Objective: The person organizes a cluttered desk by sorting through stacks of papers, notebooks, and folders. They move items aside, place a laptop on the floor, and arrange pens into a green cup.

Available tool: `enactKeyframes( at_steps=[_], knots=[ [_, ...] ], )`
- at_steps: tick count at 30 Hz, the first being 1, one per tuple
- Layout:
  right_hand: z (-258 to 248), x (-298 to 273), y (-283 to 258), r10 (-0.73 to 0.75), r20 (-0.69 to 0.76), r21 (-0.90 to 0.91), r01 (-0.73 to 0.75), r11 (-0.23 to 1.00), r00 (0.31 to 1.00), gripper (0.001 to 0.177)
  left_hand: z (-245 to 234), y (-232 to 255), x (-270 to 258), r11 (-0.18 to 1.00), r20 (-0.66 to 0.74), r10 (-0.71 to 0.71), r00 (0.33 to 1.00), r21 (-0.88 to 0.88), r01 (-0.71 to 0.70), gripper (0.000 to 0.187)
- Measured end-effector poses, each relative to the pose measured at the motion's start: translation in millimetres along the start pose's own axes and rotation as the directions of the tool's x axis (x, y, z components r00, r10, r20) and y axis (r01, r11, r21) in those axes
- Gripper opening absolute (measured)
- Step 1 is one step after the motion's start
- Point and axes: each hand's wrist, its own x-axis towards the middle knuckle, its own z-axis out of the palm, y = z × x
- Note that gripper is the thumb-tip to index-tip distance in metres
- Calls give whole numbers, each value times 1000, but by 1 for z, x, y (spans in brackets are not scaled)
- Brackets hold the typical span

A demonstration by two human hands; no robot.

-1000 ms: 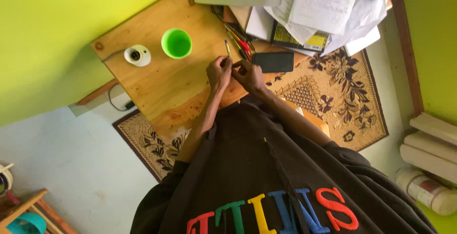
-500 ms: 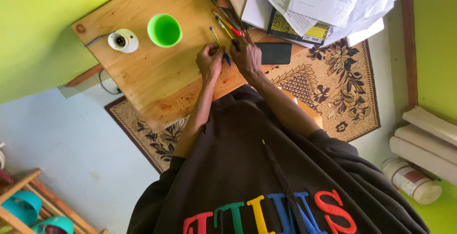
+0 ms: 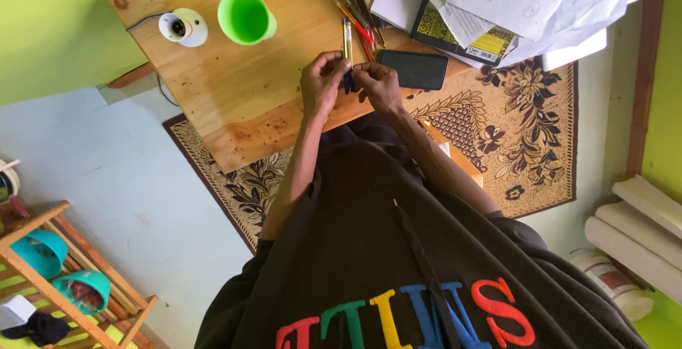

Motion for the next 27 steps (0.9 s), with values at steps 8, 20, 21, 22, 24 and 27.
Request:
enactKeyframes(
  at_steps=[8,20,21,22,24,27],
  knots=[
    [7,-10,-15,-64,122,4,64,998,990,27,-17,21,-17,993,-10,45,999,105,-44,25],
    [19,20,-34,-625,-236,-856,145,496,744,21,-53,-20,0,945,38,-196,980,-261,199,32],
    [21,22,-34,-666,-208,-888,147,435,716,20,-53,-27,3,945,58,-165,985,-276,175,31],
    [20,27,-35,-690,-197,-892,165,421,697,17,-52,-34,7,945,78,-135,988,-291,152,31],
    [22,31,-32,-724,-172,-897,197,395,668,14,-51,-46,11,956,103,-105,989,-265,129,28],
    [22,26,-34,-749,-158,-863,279,422,643,8,-51,-42,16,970,95,-70,993,-228,90,23]
  ],
)
